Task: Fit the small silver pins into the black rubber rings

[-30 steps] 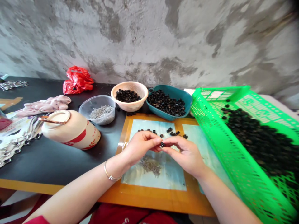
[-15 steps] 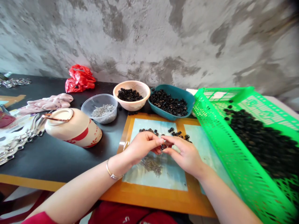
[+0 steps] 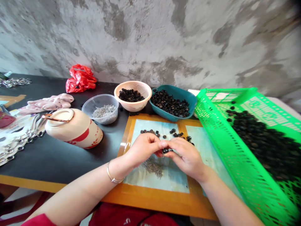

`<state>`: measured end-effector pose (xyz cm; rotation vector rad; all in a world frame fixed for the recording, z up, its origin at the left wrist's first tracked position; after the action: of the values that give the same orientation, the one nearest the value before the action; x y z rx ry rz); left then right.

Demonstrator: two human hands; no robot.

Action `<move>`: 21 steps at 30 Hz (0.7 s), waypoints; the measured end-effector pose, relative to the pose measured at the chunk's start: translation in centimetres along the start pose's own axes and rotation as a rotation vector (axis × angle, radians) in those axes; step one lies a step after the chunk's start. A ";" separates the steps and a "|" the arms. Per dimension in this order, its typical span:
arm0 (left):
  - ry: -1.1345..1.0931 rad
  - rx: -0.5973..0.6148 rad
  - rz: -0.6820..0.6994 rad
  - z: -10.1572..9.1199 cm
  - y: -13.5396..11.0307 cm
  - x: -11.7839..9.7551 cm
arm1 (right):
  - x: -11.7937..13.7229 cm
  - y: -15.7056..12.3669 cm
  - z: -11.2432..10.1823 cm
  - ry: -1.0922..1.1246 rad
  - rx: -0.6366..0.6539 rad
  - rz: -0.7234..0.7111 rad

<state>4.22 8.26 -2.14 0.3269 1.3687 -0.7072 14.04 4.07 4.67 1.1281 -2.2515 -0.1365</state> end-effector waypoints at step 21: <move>0.348 -0.096 -0.092 -0.8 -0.4 -0.1 | 0.8 0.1 -0.2 -0.060 -0.045 -0.001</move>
<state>3.35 8.49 -2.12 0.3224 1.7509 -0.6783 13.74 3.60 5.22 1.1152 -2.2888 -0.2234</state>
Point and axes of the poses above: each hand's wrist, its own y-axis towards the middle knuckle, its own z-axis out of the palm, x = y × z, the point moved 10 cm from there along y, towards the middle knuckle, and after that the axes turned 15 degrees about x, right-handed, at the moved point
